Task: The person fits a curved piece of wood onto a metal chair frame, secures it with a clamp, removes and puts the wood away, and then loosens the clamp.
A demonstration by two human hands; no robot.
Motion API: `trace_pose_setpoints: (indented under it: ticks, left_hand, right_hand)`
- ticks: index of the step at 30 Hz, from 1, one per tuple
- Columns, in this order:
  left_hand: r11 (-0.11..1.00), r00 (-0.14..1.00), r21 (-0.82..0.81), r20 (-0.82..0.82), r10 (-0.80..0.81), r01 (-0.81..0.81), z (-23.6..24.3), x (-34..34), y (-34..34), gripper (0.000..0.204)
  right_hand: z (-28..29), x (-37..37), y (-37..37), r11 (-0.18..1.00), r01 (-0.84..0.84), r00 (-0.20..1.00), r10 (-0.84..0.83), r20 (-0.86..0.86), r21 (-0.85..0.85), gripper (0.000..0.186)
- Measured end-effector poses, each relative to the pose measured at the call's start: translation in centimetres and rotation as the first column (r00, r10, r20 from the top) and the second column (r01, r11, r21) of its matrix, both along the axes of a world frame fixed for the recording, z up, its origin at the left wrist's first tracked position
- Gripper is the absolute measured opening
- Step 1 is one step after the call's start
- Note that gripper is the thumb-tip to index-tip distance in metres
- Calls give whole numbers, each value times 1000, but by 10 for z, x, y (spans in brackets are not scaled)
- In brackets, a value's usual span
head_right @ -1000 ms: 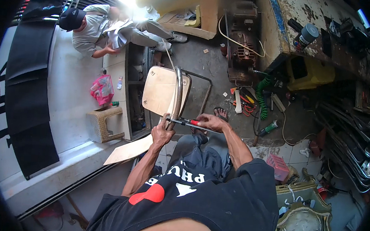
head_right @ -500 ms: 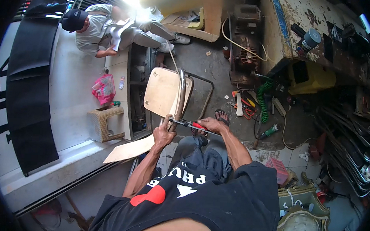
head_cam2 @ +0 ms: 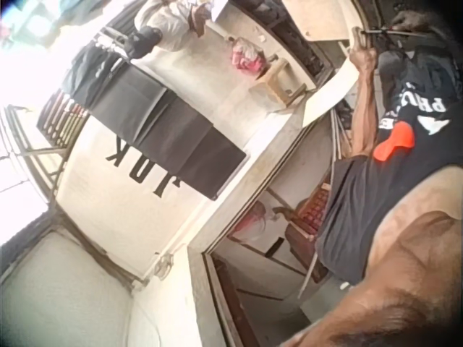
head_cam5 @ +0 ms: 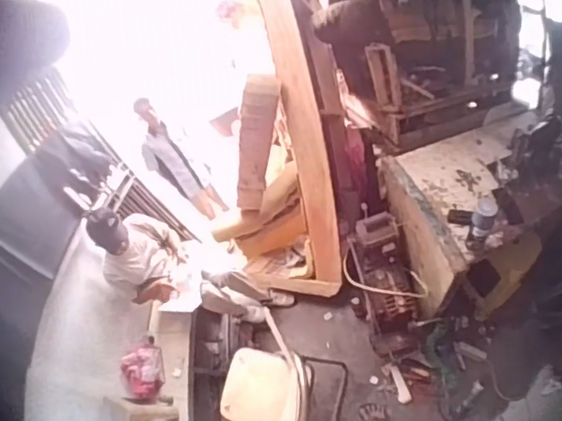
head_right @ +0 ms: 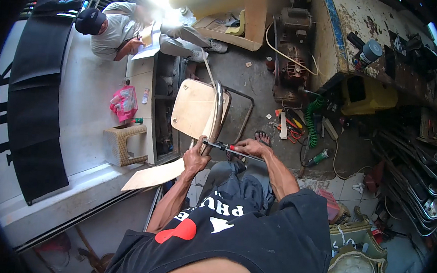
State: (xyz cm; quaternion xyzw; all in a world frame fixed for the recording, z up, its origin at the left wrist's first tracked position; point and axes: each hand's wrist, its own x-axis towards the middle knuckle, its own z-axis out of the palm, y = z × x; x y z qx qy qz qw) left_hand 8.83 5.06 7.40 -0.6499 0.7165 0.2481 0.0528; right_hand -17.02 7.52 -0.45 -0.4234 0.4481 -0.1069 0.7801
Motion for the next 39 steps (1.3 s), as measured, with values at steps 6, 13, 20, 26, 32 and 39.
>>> trace_pose_setpoints:
  ticks: [6,13,20,26,32,39]
  left_hand:
    - [1000,1000,-14,-15,-2,2,-2,5,3,77]
    - [1000,1000,0,-20,-12,12,5,0,1,76]
    - [1000,1000,24,-10,1,0,4,2,2,77]
    - [998,1000,59,7,6,-7,6,-2,-3,79]
    - [995,1000,100,22,22,-24,9,-1,-1,80]
    - [994,999,99,2,36,-36,10,-4,-1,80]
  right_hand:
    - [-25,9,7,989,-5,1000,5,1,-146,56]
    - [-59,15,19,973,188,973,-165,159,-136,47]
    - [-53,13,9,997,60,986,-66,150,40,44]
    - [-44,12,4,988,58,993,-42,113,-146,53]
    - [-23,14,5,985,80,997,-75,34,-155,42]
    - [-66,22,13,946,132,940,-214,265,295,40]
